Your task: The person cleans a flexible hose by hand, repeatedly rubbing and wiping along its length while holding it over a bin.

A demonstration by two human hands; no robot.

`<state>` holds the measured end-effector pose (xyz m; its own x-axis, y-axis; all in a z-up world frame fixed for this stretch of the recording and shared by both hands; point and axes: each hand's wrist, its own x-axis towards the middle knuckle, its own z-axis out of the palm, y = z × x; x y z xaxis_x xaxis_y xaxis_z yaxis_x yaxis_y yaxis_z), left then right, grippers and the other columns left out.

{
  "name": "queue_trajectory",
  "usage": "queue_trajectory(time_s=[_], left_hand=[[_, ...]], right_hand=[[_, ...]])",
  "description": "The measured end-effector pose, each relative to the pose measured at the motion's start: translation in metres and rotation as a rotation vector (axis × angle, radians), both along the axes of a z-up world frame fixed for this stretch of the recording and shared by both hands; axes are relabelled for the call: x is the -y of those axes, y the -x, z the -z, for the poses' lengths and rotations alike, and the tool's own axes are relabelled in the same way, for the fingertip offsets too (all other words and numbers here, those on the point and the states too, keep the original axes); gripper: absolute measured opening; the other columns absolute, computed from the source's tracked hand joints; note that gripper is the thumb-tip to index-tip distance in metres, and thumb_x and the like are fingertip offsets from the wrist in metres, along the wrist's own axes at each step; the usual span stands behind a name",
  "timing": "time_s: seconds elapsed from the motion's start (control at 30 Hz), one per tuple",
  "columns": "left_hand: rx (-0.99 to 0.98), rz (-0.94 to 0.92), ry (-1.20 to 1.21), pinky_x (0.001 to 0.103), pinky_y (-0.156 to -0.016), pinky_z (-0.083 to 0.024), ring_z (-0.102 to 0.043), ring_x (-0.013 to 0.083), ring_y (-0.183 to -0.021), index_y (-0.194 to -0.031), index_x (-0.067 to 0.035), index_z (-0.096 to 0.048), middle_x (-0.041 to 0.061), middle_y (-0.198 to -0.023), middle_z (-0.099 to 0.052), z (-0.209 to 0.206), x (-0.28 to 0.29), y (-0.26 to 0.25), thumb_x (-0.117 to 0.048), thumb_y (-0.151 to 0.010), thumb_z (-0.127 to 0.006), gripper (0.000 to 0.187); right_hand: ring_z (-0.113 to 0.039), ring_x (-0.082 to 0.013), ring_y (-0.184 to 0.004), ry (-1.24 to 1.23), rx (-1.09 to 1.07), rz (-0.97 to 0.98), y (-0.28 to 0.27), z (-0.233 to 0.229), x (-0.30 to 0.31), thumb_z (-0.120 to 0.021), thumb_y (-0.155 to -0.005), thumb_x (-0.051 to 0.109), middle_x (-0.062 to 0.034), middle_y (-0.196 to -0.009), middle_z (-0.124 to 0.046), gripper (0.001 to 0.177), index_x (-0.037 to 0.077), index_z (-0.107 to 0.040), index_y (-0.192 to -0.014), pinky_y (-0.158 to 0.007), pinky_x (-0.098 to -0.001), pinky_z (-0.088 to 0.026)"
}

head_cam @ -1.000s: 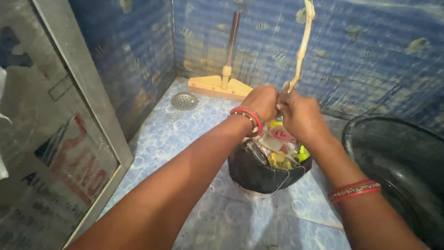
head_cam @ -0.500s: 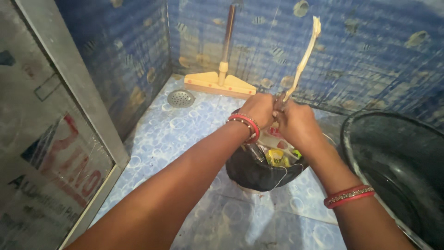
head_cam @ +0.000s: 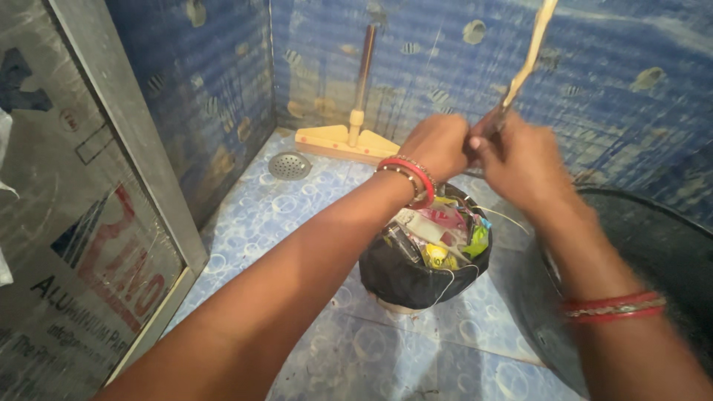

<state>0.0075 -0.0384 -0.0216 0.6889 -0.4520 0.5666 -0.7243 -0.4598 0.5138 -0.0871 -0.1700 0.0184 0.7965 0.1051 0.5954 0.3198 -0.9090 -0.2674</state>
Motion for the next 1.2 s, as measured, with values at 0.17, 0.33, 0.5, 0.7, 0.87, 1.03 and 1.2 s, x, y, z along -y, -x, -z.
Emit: queue_trajectory(time_s=[0.17,0.33,0.5,0.7,0.87,1.03,1.2], left_hand=[[0.012,0.025,0.023,0.05,-0.081,-0.054,-0.07,0.0417,-0.092,-0.087,-0.004,-0.075,0.025,-0.089,-0.072,-0.002,0.012,0.007,-0.019,-0.075,-0.078,0.019],[-0.089,0.003,0.012,0.05,-0.081,-0.054,-0.07,0.0419,-0.093,-0.089,-0.006,-0.076,0.025,-0.09,-0.072,0.017,0.015,0.006,-0.018,-0.075,-0.078,0.018],[-0.099,-0.029,0.072,0.049,-0.08,-0.055,-0.07,0.0419,-0.09,-0.089,-0.004,-0.072,0.024,-0.089,-0.072,0.042,0.025,-0.004,-0.016,-0.073,-0.079,0.021],[-0.025,0.031,0.009,0.051,-0.082,-0.054,-0.069,0.0445,-0.093,-0.089,-0.002,-0.074,0.025,-0.092,-0.071,0.086,0.028,-0.022,-0.014,-0.075,-0.073,0.018],[-0.162,-0.018,0.028,0.052,-0.083,-0.053,-0.068,0.045,-0.093,-0.09,-0.004,-0.076,0.026,-0.092,-0.071,0.104,0.026,-0.016,-0.015,-0.079,-0.068,0.017],[-0.188,-0.031,0.006,0.051,-0.085,-0.054,-0.069,0.044,-0.093,-0.09,-0.005,-0.075,0.026,-0.091,-0.071,0.104,0.025,-0.013,-0.021,-0.081,-0.07,0.019],[-0.1,0.004,0.042,0.053,-0.079,-0.052,-0.068,0.0452,-0.09,-0.091,-0.007,-0.076,0.024,-0.091,-0.072,0.096,0.02,-0.007,-0.02,-0.08,-0.071,0.018]], right_hand=[[-0.073,-0.04,-0.084,0.051,-0.052,0.087,0.01,-0.014,0.002,-0.071,-0.095,0.019,-0.023,-0.088,-0.073,0.02,0.002,-0.068,-0.106,-0.075,-0.0471,-0.055],[-0.071,-0.0437,-0.086,0.099,-0.102,0.094,0.006,0.006,0.004,-0.07,-0.093,0.018,-0.0245,-0.088,-0.073,0.019,0.004,-0.07,-0.106,-0.078,-0.0498,-0.054],[-0.07,-0.0459,-0.088,0.095,-0.169,0.136,-0.007,0.026,0.013,-0.07,-0.094,0.018,-0.0268,-0.087,-0.071,0.018,0.005,-0.07,-0.106,-0.078,-0.0516,-0.054],[-0.067,-0.0485,-0.086,0.111,-0.088,0.025,-0.021,0.068,0.015,-0.073,-0.087,0.016,-0.0259,-0.088,-0.07,0.019,0.006,-0.071,-0.103,-0.075,-0.0523,-0.054],[-0.071,-0.0426,-0.083,-0.008,-0.205,-0.002,-0.023,0.079,0.018,-0.07,-0.09,0.017,-0.0213,-0.086,-0.072,0.017,0.007,-0.067,-0.103,-0.074,-0.048,-0.055],[-0.072,-0.0401,-0.081,-0.015,-0.251,0.0,-0.026,0.079,0.018,-0.073,-0.09,0.019,-0.02,-0.087,-0.073,0.019,0.006,-0.067,-0.103,-0.072,-0.0462,-0.054],[-0.073,-0.0372,-0.081,-0.029,-0.199,-0.071,-0.021,0.077,0.015,-0.073,-0.089,0.02,-0.0198,-0.087,-0.073,0.022,0.006,-0.067,-0.105,-0.071,-0.0441,-0.055]])
